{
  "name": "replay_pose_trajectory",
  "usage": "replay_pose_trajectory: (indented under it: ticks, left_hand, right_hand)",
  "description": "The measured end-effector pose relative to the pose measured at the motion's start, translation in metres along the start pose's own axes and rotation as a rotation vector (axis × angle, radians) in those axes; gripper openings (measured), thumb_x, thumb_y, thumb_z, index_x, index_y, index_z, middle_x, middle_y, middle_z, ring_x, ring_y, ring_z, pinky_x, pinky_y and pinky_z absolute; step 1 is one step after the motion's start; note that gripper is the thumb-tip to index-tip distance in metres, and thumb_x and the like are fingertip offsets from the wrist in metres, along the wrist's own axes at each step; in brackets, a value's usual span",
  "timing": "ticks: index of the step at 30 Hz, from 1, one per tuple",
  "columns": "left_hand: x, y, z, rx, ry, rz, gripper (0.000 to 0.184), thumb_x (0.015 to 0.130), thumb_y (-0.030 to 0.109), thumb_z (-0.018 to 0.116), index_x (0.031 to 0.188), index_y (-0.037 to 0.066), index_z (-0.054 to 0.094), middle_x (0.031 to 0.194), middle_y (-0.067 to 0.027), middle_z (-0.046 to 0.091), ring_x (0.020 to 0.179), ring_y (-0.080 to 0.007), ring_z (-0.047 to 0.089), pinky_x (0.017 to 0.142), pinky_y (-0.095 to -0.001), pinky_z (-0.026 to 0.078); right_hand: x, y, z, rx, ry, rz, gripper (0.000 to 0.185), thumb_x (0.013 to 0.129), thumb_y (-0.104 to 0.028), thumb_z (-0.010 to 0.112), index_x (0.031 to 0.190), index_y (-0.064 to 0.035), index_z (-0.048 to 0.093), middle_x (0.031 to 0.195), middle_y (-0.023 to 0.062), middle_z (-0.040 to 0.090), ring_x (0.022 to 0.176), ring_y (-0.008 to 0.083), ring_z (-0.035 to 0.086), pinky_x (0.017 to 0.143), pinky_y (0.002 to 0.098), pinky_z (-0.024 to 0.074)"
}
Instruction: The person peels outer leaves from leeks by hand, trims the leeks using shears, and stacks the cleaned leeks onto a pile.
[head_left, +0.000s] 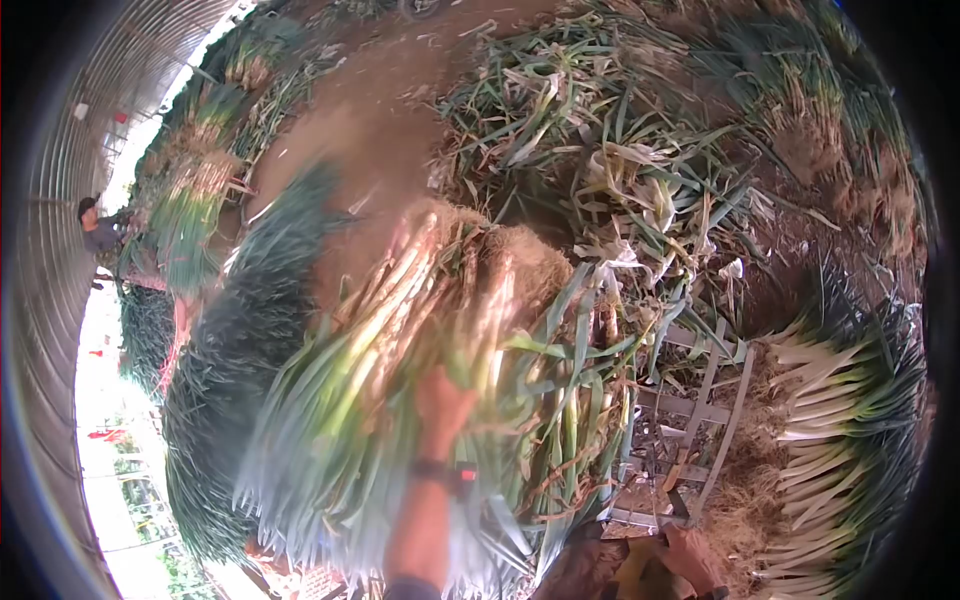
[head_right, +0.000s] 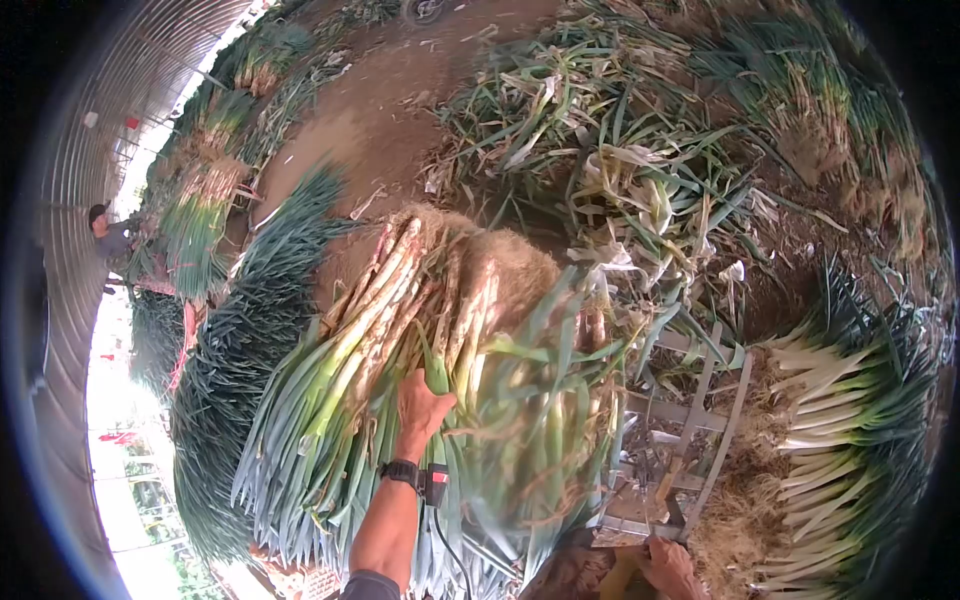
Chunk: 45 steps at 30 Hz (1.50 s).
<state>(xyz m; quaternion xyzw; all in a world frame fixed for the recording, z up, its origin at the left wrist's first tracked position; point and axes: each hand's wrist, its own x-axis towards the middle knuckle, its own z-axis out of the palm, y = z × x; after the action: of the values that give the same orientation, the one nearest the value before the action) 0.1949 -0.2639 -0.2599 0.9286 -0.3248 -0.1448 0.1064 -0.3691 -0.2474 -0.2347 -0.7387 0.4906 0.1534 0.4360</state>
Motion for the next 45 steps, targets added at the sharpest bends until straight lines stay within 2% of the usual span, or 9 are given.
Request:
replay_pose_trajectory:
  ticks: [10,19,22,28,32,35,39,40,45]
  left_hand:
    - [0.021,0.002,0.004,0.028,-0.157,-0.139,0.061,0.061,0.031,0.081,0.111,-0.001,0.067,0.105,-0.0268,0.07,0.102,-0.0442,0.067,0.089,-0.0505,0.054]
    - [-0.018,0.021,-0.003,-0.145,-0.125,0.014,0.047,0.064,0.023,0.075,0.098,-0.005,0.057,0.104,-0.0291,0.06,0.101,-0.0476,0.055,0.09,-0.0534,0.044]
    - [-0.012,0.007,0.005,-0.11,-0.152,0.014,0.058,0.065,0.03,0.079,0.107,-0.004,0.058,0.107,-0.0283,0.063,0.101,-0.0459,0.06,0.091,-0.0517,0.047]
    - [0.009,0.03,0.002,-0.196,-0.101,-0.117,0.074,0.066,0.044,0.087,0.118,-0.002,0.062,0.109,-0.0226,0.07,0.1,-0.0367,0.07,0.089,-0.0454,0.055]
    - [0.01,0.051,-0.01,-0.237,-0.125,-0.16,0.06,0.069,0.037,0.087,0.111,-0.001,0.067,0.101,-0.0201,0.073,0.094,-0.034,0.071,0.085,-0.0455,0.055]
    - [-0.002,0.045,-0.01,-0.236,-0.104,-0.062,0.062,0.07,0.039,0.082,0.111,-0.005,0.066,0.102,-0.0267,0.071,0.094,-0.0422,0.068,0.087,-0.0476,0.052]
    - [-0.031,0.068,-0.025,-0.334,-0.105,0.029,0.046,0.074,0.029,0.078,0.107,-0.002,0.068,0.097,-0.0216,0.071,0.088,-0.0357,0.068,0.083,-0.0454,0.053]
    - [-0.038,0.065,-0.02,-0.048,0.011,0.196,0.044,0.075,0.027,0.079,0.107,-0.001,0.068,0.096,-0.0202,0.072,0.088,-0.0349,0.069,0.082,-0.0447,0.054]
    - [-0.077,0.103,-0.033,-0.245,-0.13,0.052,0.039,0.076,0.025,0.08,0.106,0.003,0.068,0.097,-0.021,0.071,0.088,-0.0404,0.068,0.079,-0.0474,0.054]
  right_hand:
    - [0.023,-0.059,-0.041,0.012,-0.107,0.006,0.031,0.088,-0.032,0.071,0.1,-0.004,0.063,0.084,0.026,0.069,0.081,0.0469,0.068,0.07,0.0549,0.0523]
    - [0.027,-0.032,-0.023,0.039,-0.217,0.097,0.048,0.087,-0.032,0.071,0.13,-0.0131,0.064,0.084,0.021,0.07,0.081,0.04,0.069,0.07,0.0491,0.0542]
    - [0.026,-0.011,-0.008,0.132,-0.088,-0.082,0.037,0.084,-0.027,0.077,0.108,-0.0032,0.061,0.079,0.0221,0.068,0.073,0.0457,0.066,0.064,0.0531,0.0516]
    - [0.033,0.007,-0.005,0.279,-0.062,0.08,0.021,0.083,-0.02,0.076,0.089,-0.0025,0.068,0.074,0.0175,0.067,0.069,0.03,0.07,0.061,0.0433,0.0524]
    - [0.027,0.017,-0.007,0.349,0.003,0.099,0.018,0.084,-0.018,0.075,0.089,-0.0027,0.068,0.066,0.0131,0.066,0.06,0.0273,0.068,0.057,0.0408,0.052]
    - [0.013,0.04,0.014,0.293,0.05,0.118,0.017,0.084,-0.019,0.074,0.087,-0.0028,0.068,0.063,0.0122,0.065,0.058,0.0275,0.067,0.057,0.0407,0.0522]
    - [0.0,0.071,0.028,0.226,-0.021,0.177,0.02,0.083,-0.022,0.074,0.085,-0.0025,0.069,0.065,0.014,0.066,0.06,0.0269,0.069,0.058,0.0413,0.0538]
    - [-0.001,0.07,0.025,0.189,-0.047,0.196,0.021,0.083,-0.023,0.074,0.085,-0.0022,0.07,0.065,0.0143,0.067,0.061,0.0265,0.07,0.059,0.0412,0.0543]
    - [-0.004,0.074,0.022,0.33,-0.107,0.321,0.032,0.082,-0.029,0.075,0.092,-0.0003,0.066,0.078,0.0219,0.068,0.074,0.0396,0.068,0.066,0.0479,0.0519]
